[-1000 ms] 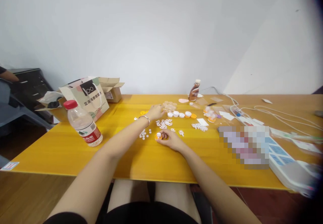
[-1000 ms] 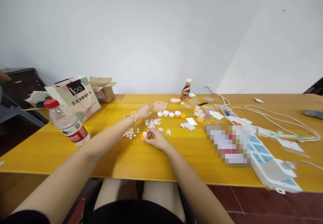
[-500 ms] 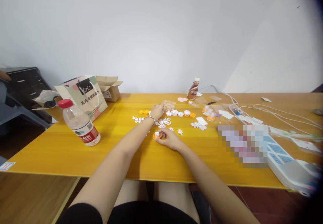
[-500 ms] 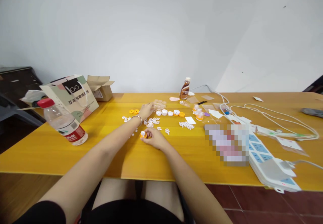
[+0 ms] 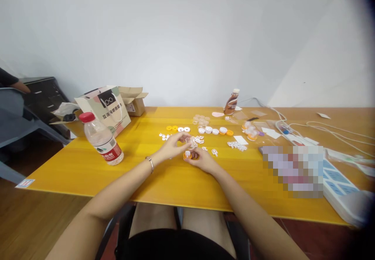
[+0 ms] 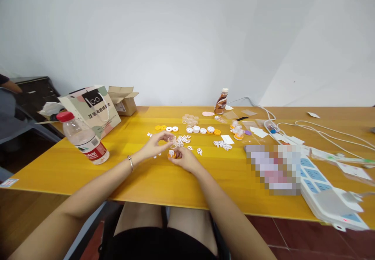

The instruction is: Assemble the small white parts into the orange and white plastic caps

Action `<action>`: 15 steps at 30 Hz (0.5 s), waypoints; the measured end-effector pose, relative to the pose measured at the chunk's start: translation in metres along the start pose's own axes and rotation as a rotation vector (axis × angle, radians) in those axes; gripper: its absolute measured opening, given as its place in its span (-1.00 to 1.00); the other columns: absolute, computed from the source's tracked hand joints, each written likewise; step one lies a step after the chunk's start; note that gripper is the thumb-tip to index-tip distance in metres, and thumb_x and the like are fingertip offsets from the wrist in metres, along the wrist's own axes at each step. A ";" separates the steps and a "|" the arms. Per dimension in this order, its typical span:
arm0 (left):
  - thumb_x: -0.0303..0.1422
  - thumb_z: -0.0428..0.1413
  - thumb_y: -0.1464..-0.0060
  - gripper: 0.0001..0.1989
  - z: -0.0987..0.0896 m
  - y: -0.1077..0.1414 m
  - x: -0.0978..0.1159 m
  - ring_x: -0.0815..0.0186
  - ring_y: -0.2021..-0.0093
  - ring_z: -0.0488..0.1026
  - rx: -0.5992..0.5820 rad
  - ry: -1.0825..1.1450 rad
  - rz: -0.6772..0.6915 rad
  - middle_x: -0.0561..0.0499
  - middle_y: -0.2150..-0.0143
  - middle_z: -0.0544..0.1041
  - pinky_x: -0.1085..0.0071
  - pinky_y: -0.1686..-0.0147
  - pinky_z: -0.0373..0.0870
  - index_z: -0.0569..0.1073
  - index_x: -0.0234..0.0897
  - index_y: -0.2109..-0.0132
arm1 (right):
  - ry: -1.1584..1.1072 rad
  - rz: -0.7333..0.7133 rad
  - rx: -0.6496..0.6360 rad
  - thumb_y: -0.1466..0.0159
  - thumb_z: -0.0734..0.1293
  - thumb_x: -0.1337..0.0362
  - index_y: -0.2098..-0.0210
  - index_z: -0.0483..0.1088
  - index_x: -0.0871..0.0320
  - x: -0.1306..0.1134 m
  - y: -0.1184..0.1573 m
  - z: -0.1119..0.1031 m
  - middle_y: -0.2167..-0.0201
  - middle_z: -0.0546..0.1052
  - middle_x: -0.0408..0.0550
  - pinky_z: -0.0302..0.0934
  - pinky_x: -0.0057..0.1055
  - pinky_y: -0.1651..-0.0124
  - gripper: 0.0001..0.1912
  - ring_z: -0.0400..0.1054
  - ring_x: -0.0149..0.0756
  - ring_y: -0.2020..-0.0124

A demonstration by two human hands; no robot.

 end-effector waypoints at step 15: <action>-0.29 0.03 -0.03 -0.76 0.013 0.025 -0.001 0.38 0.17 0.38 -0.232 -0.040 -0.065 -0.02 0.17 0.46 0.46 0.13 0.28 0.37 -0.25 0.12 | 0.007 -0.108 -0.055 -0.03 0.29 0.17 0.47 0.30 0.18 -0.008 0.002 -0.001 0.63 0.20 -0.24 -0.01 -0.51 0.52 -0.81 0.05 -0.49 0.59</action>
Point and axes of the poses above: each hand's wrist, its own y-axis away from the middle knuckle, its own z-axis out of the palm, x = y × z, the point moved 6 cm from there along -y, towards the middle knuckle
